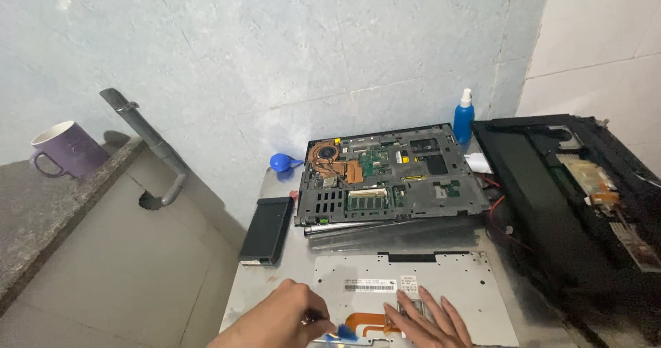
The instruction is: Repairing a laptop by cleaning internal connectors and repositioning the keyboard and internal panels.
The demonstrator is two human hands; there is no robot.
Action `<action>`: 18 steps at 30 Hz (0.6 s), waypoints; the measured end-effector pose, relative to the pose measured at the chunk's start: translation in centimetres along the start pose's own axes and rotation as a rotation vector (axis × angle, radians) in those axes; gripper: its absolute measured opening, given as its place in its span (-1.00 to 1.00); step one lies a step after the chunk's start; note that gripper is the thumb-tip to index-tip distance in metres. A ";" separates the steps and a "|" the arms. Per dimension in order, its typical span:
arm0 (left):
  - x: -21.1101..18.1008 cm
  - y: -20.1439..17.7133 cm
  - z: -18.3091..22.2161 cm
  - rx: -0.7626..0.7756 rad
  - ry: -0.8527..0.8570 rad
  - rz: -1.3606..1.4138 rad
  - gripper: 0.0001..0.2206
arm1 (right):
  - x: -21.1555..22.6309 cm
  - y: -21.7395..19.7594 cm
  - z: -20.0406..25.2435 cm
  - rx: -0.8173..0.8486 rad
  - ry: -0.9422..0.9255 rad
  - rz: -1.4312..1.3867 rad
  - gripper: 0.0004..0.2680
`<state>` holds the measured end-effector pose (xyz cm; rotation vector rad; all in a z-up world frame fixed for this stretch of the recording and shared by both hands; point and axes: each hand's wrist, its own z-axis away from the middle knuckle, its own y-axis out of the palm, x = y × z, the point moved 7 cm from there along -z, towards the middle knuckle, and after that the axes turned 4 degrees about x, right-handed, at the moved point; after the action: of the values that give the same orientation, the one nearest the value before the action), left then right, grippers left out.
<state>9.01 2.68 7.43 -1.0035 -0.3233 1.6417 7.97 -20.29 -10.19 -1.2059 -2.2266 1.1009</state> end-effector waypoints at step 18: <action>-1.7 -2.0 -7.6 -0.437 0.290 -0.106 -0.82 | -0.2 2.1 -0.4 0.198 0.256 -0.228 -0.47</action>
<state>16.05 -0.39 4.91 -1.5065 -0.5420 1.3320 9.49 -19.61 -11.53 -0.9281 -1.9532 0.9887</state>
